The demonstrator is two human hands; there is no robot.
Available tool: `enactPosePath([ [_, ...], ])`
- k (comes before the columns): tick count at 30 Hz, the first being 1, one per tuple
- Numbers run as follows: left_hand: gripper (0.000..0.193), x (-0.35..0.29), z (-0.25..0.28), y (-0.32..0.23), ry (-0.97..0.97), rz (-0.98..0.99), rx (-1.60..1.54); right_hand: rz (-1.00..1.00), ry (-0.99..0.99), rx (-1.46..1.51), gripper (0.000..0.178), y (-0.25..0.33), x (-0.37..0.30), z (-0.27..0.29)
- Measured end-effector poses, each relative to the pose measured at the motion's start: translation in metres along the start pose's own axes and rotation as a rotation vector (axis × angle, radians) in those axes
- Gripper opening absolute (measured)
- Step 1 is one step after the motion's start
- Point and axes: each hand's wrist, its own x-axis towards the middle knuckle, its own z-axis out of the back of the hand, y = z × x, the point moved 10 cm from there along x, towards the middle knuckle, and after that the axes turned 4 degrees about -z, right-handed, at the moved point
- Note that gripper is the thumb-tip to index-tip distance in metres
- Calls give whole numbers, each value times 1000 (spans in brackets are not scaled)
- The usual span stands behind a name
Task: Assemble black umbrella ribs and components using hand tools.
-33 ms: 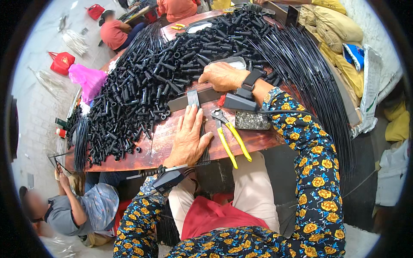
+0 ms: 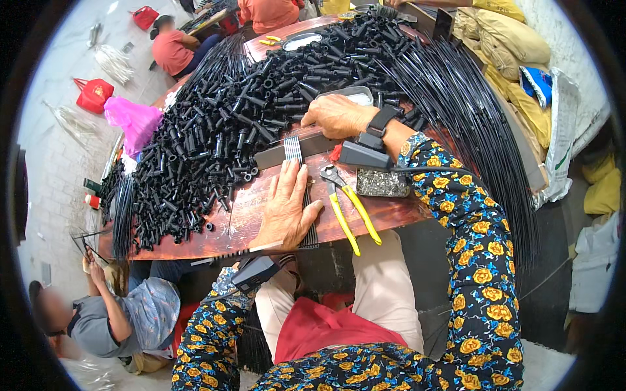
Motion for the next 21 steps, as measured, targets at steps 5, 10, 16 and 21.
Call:
enactPosePath([
  [5,71,0,-3,2,-18,-12,7,-52,40,172,50,-7,-2,-6],
  [10,71,0,-3,3,-11,-15,-5,-41,-10,218,51,-7,-3,-5],
  [16,71,1,-3,3,-11,-8,6,-45,-83,183,47,-8,-5,-5],
  [21,68,1,4,-2,-6,-7,-21,1,-140,9,43,1,-4,1],
])
